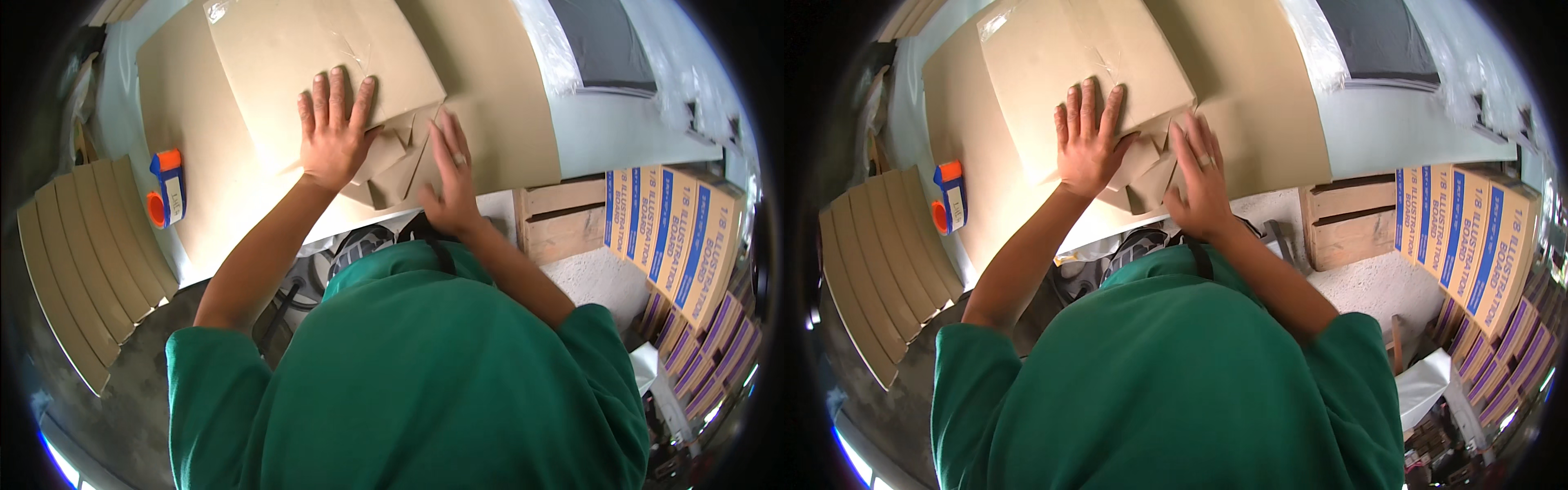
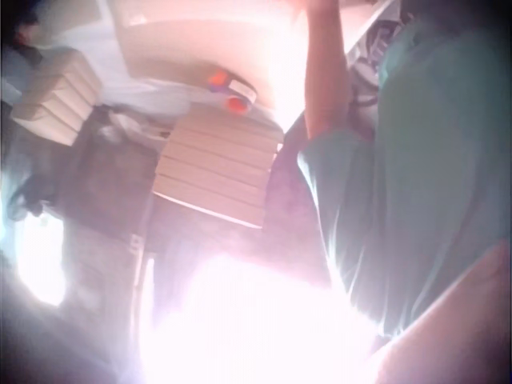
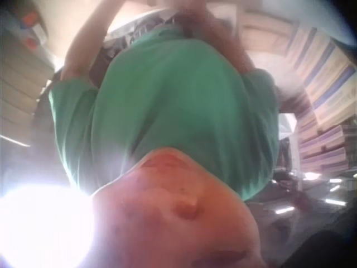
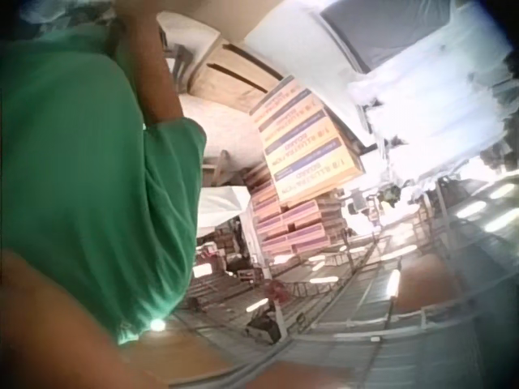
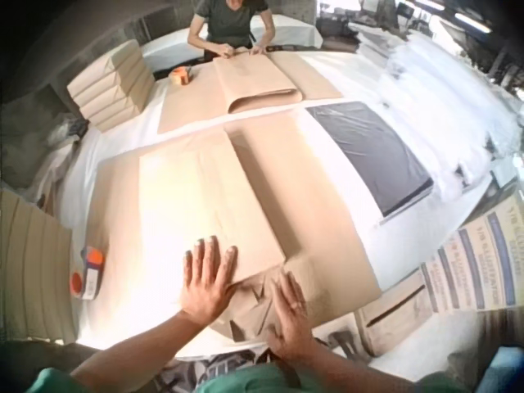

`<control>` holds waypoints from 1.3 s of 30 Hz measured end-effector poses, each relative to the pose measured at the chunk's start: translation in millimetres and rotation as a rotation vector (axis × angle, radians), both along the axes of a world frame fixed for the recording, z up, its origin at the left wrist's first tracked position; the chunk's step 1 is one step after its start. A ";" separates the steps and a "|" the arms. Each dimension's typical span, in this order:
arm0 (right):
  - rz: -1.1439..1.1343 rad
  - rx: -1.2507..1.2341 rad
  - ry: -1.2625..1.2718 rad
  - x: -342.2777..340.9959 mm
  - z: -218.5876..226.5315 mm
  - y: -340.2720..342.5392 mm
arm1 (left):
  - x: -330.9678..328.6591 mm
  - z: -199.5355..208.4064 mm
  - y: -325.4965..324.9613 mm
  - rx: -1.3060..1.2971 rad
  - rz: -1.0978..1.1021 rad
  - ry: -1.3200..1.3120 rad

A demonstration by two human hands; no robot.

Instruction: The person wraps individual boards in paper, securing the folds with a tape dispenser, and places the finished packages into a stack.

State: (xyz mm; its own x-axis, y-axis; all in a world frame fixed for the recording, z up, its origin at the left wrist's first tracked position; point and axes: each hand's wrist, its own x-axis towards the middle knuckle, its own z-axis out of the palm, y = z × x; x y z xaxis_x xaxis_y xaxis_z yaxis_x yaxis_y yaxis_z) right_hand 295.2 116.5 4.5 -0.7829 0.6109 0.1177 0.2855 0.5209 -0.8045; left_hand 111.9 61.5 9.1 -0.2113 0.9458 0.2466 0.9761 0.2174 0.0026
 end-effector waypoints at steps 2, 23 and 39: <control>-0.057 0.163 -0.128 -22.7 0.3 -10.2 | -1.5 -4.7 1.3 0.026 -0.013 0.019; -0.484 0.101 -0.980 -137.9 -38.3 -64.6 | -54.9 -89.6 -121.5 0.124 0.349 0.165; -0.317 0.052 -1.079 -137.2 -5.9 -46.4 | -17.8 -74.9 -127.1 0.098 -0.351 -0.309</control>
